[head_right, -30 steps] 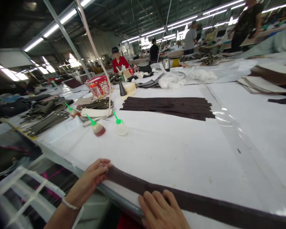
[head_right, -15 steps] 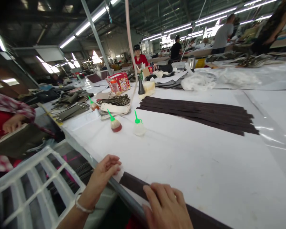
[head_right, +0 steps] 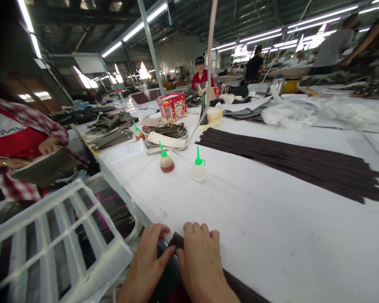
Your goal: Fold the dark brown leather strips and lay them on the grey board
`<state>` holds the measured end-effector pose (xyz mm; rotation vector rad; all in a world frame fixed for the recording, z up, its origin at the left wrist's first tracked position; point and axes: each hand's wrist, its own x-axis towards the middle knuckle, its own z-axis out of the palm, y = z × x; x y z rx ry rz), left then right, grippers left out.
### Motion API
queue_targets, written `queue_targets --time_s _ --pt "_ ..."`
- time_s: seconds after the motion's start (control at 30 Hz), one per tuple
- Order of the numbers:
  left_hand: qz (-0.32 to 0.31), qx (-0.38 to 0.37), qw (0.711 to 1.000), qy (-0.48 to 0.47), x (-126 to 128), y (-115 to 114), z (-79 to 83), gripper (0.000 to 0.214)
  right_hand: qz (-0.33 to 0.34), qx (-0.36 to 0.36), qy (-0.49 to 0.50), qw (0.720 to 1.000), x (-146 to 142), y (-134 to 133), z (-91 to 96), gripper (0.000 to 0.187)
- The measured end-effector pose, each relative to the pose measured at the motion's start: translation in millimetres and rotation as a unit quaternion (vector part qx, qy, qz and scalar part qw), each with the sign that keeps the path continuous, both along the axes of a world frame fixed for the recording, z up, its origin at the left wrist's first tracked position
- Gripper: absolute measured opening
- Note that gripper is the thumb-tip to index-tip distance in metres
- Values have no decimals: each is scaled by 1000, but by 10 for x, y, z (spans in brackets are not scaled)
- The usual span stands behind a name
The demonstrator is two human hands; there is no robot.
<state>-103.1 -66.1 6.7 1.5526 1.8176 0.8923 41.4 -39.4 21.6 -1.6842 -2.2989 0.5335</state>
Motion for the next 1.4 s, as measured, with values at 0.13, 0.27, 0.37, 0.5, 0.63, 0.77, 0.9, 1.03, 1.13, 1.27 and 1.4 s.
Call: queue_targets --time_s 0.13,0.27,0.37,0.5,0.63,0.77,0.9,1.03,1.13,1.27,1.4 --pt "-8 0 1000 4 -2 -7 0 23 -5 -59 43 997 -6 85 -8 14" --pt "-18 -10 1000 1 -25 1 10 19 -9 -66 89 994 32 111 -9 11" --pt "-41 -18 999 -18 -33 30 36 14 -3 -89 97 991 79 133 44 8" --pt "-56 -36 997 -46 -29 81 83 7 7 -147 106 983 140 160 149 10" --pt "-61 -37 996 -48 -18 83 147 7 45 -145 189 970 137 161 203 12" --pt "-72 -35 996 -42 -12 34 267 6 40 -148 240 959 113 168 178 16" --pt "-56 -30 997 -44 -7 1 392 12 51 -154 263 951 145 168 139 17" --pt "-66 3 998 -13 14 15 422 12 63 -137 261 953 174 147 136 18" --pt "-69 40 997 24 30 28 407 14 65 -121 254 957 173 140 131 18" --pt "-86 78 990 77 38 27 404 15 74 -110 252 959 165 141 115 16" --pt "-104 90 984 112 39 20 410 17 69 -109 249 960 162 142 119 17"
